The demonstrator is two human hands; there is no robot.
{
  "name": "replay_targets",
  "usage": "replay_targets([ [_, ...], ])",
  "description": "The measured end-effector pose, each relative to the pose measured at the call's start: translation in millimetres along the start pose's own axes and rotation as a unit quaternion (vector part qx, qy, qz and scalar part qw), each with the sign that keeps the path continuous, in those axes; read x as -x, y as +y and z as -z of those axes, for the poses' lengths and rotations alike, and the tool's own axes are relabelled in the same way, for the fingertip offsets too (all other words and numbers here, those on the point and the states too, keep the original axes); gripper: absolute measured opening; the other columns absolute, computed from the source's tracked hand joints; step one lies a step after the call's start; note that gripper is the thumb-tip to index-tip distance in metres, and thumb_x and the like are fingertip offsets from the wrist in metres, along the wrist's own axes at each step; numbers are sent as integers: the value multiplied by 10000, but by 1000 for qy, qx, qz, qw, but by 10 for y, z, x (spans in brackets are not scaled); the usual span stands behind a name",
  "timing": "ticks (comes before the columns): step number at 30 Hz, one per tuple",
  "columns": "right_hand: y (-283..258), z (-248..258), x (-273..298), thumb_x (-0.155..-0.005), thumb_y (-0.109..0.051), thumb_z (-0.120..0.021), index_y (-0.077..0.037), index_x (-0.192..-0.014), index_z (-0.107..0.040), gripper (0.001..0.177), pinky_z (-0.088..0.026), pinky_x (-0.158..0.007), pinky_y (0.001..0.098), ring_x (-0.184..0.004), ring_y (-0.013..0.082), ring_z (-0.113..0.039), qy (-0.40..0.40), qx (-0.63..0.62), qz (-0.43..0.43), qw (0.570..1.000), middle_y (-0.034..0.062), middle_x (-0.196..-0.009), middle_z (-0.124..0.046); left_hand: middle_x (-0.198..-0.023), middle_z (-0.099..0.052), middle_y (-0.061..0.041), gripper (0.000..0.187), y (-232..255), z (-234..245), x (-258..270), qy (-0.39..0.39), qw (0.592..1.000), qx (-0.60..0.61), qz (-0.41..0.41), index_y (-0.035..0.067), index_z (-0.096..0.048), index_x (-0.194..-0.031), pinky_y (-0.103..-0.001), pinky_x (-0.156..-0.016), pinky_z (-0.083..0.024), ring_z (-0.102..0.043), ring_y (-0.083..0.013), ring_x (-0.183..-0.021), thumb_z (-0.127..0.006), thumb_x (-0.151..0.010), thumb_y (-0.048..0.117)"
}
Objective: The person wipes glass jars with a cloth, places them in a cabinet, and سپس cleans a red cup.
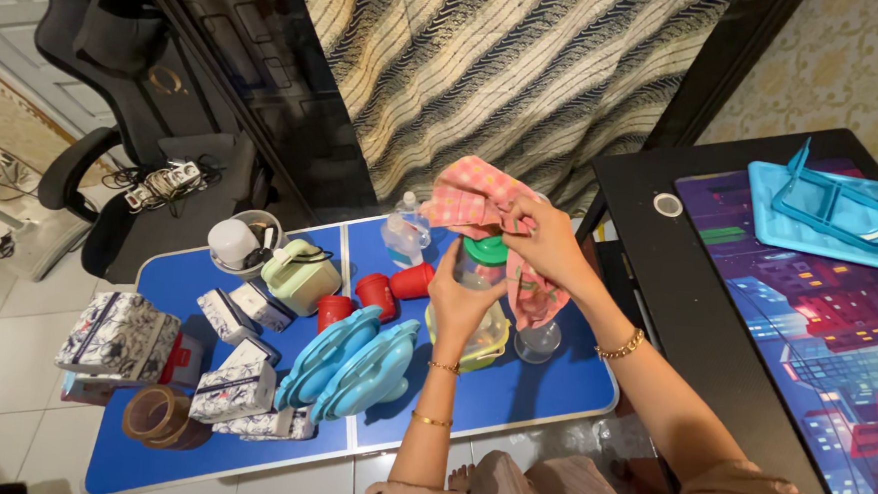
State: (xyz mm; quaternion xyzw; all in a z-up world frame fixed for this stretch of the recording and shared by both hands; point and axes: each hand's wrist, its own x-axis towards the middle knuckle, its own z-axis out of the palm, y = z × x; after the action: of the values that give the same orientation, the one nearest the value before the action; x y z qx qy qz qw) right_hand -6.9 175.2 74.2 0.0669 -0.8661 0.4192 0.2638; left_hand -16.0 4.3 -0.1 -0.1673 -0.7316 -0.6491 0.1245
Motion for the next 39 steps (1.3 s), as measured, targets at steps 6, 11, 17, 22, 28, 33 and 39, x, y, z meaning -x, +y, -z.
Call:
replay_targets([
  [6,-92,44,69,-756,-55,-777,-72,-841,-628,173,-528,-867,354,-1019,307,-655,-108,-94,-94,985,119,-1066,-676,-1003,-768,-165,688,-186,-60,-67,-13,997,-17,72,-29,-694,-1116,-362,-819,-588,-732,-237,-877,-962,-554,263],
  [11,-293,-55,118,-686,-29,-732,-83,-987,-623,324,-430,-1036,470,-1213,408,-543,-51,76,89,992,150,-1172,-654,-975,-753,-173,551,-289,-148,-53,-14,999,-17,42,-43,-681,-1056,-355,-798,-587,-723,-234,-857,-914,-611,183],
  [17,-415,-273,119,-824,-188,-722,-139,-1251,-586,451,-464,-870,536,-1031,421,-545,41,286,14,957,179,-1109,-593,-1198,-714,-207,892,-11,-109,-38,-36,999,19,-33,-68,-573,-1341,-383,-949,-562,-725,-297,-1077,-938,-582,227],
  [22,-124,-235,-4,-922,-246,-705,-137,-1233,-623,340,-507,-785,455,-949,371,-616,37,203,-49,977,156,-1053,-642,-1263,-695,-209,943,280,62,-68,-79,994,-19,-74,-45,-588,-1346,-399,-1015,-531,-697,-323,-1149,-986,-559,289],
  [28,860,39,-94,-1045,-225,-641,-21,-1096,-671,212,-512,-771,291,-882,125,-630,-122,-175,-166,963,44,-960,-711,-1250,-714,-133,946,396,153,-39,-201,979,13,-34,27,-610,-1395,-374,-992,-554,-700,-233,-1101,-962,-568,322],
  [33,1280,181,214,-1068,-238,-630,13,-1151,-641,265,-529,-817,294,-938,136,-637,-89,-430,-228,869,54,-1040,-672,-1258,-714,-53,927,279,-77,51,-238,961,141,6,40,-616,-1414,-343,-954,-556,-670,-138,-1093,-964,-594,295],
  [39,925,341,678,-1068,-326,-568,1,-1235,-620,370,-548,-877,328,-1002,185,-662,73,-589,-301,746,87,-1132,-681,-1262,-711,-51,834,298,-551,89,-244,926,284,42,8,-595,-1425,-298,-971,-540,-657,-127,-1124,-947,-684,159],
])
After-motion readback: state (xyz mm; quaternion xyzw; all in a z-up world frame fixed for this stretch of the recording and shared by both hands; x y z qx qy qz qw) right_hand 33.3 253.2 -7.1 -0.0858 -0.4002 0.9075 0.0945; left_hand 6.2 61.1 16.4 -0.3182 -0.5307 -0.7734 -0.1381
